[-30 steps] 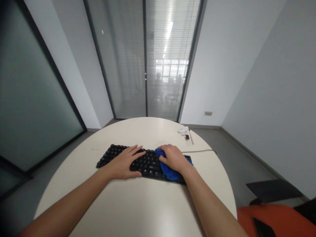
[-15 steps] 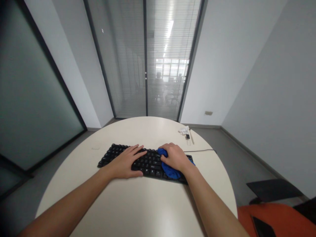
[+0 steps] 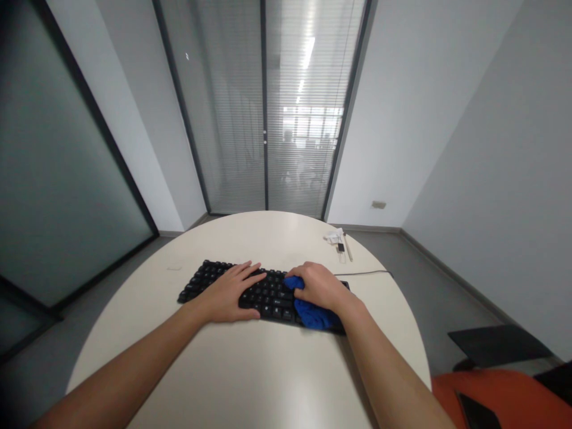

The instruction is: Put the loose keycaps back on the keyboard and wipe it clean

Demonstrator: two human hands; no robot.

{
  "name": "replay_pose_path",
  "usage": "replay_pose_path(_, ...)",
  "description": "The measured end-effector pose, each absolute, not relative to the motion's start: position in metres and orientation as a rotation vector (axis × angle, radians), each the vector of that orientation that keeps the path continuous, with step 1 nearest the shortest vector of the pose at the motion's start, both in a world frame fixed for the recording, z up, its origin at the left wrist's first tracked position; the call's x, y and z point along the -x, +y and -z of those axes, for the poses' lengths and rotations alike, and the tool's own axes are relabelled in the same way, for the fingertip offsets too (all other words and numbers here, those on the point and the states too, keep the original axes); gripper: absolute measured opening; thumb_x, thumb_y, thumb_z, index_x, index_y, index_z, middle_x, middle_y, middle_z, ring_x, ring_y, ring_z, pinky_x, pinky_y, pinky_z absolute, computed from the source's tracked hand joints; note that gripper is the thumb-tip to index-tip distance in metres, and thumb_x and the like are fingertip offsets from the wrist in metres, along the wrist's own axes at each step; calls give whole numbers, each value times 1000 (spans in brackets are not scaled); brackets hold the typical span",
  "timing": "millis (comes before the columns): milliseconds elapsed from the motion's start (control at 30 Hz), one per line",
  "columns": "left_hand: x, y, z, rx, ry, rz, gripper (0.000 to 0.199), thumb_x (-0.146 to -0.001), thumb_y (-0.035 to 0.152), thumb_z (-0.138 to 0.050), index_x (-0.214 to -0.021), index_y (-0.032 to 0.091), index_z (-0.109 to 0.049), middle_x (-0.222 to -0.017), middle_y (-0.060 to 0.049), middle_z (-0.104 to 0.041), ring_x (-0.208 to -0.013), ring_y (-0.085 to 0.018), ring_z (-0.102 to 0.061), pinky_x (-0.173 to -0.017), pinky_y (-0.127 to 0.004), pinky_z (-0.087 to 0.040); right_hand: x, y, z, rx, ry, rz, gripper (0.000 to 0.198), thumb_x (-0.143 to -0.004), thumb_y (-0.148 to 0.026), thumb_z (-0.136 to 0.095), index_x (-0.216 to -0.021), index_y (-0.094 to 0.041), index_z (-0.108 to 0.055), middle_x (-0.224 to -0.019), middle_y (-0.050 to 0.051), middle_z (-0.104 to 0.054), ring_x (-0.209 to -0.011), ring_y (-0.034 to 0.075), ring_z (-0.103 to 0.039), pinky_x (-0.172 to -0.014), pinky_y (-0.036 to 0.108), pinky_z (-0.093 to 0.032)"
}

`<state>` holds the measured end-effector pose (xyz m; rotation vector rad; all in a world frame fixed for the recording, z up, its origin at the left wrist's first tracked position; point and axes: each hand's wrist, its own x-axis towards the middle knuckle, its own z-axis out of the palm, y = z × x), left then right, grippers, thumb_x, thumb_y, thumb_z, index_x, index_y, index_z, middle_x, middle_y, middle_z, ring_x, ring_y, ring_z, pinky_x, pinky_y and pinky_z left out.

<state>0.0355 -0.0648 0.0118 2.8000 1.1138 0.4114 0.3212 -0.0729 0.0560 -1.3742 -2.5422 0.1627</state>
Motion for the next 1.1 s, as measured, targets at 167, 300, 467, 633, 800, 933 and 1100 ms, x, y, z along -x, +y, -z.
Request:
replay_pose_path(167,-36,-65,-13,-2819,1105,-390,92,-78,76,-61,-153,28,-37,-162,-10,-29,-148,-37,-25,-120,-56,-23,-319,-77,-52,1263,-2472,-219,45,-77,-17,-61,-121,-21,-70,-114,8,-73,-105,24,-65,-97,34,-46)
replay_pose_path(300,-36,-65,-14,-2829,1120,-373,92,-78,76,-60,-153,27,-37,-162,-10,-28,-149,-37,-25,-120,-56,-24,-315,-79,-54,1278,-2516,-243,45,-77,-18,-62,-121,-22,-70,-113,8,-73,-105,24,-64,-97,34,-46)
replay_pose_path(467,-36,-65,-12,-2814,1110,-395,92,-77,76,-61,-152,28,-38,-162,-10,-28,-149,-37,-25,-120,-57,-24,-317,-80,-62,1365,-2566,-252,44,-74,-20,-63,-117,-23,-72,-109,8,-74,-101,25,-66,-93,33,-47)
replay_pose_path(633,-36,-65,-13,-2813,1110,-397,92,-78,76,-60,-153,29,-37,-163,-9,-28,-149,-37,-24,-120,-56,-23,-322,-84,-65,1397,-2555,-267,42,-75,-20,-63,-116,-23,-72,-108,7,-73,-101,25,-66,-92,33,-47)
replay_pose_path(800,-35,-65,-14,-2815,1107,-394,93,-78,78,-58,-153,28,-38,-162,-10,-28,-149,-37,-24,-120,-56,-23,-319,-84,-60,1261,-2539,-278,42,-78,-15,-61,-118,-21,-70,-111,7,-72,-107,24,-61,-97,34,-45)
replay_pose_path(933,-35,-65,-13,-2801,1107,-408,92,-77,77,-60,-153,29,-37,-162,-9,-28,-149,-37,-24,-121,-56,-23,-312,-81,-55,1230,-2516,-267,42,-79,-14,-62,-121,-21,-68,-112,7,-71,-108,24,-60,-98,35,-44)
replay_pose_path(1100,-35,-65,-14,-2802,1104,-392,92,-78,77,-60,-153,29,-37,-163,-9,-27,-149,-37,-24,-120,-56,-22,-310,-80,-55,1336,-2531,-215,39,-78,-17,-64,-117,-21,-70,-107,9,-71,-103,25,-63,-94,34,-45)
